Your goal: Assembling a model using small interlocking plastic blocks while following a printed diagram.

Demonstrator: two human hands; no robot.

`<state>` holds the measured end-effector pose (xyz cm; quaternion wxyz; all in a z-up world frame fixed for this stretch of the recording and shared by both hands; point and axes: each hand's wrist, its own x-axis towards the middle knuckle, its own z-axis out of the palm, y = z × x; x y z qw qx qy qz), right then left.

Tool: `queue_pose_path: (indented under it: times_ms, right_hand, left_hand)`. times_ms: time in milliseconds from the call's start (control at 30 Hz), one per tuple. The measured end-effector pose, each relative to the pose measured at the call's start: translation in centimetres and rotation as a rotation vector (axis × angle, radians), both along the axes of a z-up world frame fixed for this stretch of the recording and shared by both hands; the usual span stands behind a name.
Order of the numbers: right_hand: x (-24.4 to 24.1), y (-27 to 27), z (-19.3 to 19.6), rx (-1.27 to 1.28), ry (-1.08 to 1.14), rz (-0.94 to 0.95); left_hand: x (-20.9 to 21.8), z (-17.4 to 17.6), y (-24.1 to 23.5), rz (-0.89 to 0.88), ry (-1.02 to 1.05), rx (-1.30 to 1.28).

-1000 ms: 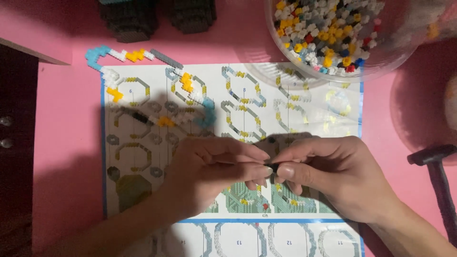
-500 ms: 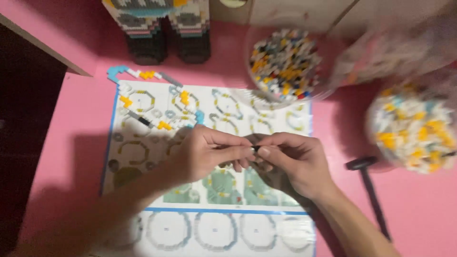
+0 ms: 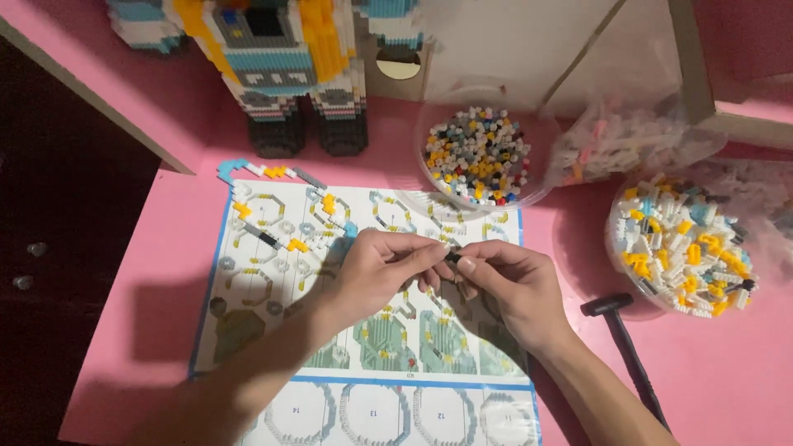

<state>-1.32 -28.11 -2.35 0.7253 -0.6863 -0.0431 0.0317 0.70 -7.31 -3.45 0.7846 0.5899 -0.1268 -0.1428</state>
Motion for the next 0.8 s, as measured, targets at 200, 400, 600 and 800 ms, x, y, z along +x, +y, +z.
queue_pose_path:
  times_ms: [200, 400, 600, 800]
  right_hand:
    - [-0.3, -0.2, -0.2, -0.039, -0.011, 0.016]
    - [-0.3, 0.4, 1.0, 0.013, -0.024, 0.031]
    - [-0.2, 0.4, 1.4, -0.003, -0.047, 0.065]
    - [-0.6, 0.8, 0.9, 0.021, -0.044, 0.086]
  left_hand:
    - [-0.8, 0.4, 0.0, 0.039, 0.011, -0.028]
    - [-0.8, 0.5, 0.1, 0.084, -0.017, 0.093]
    - [-0.4, 0.0, 0.5, 0.025, -0.030, 0.123]
    - [-0.3, -0.5, 0.6, -0.038, 0.014, 0.100]
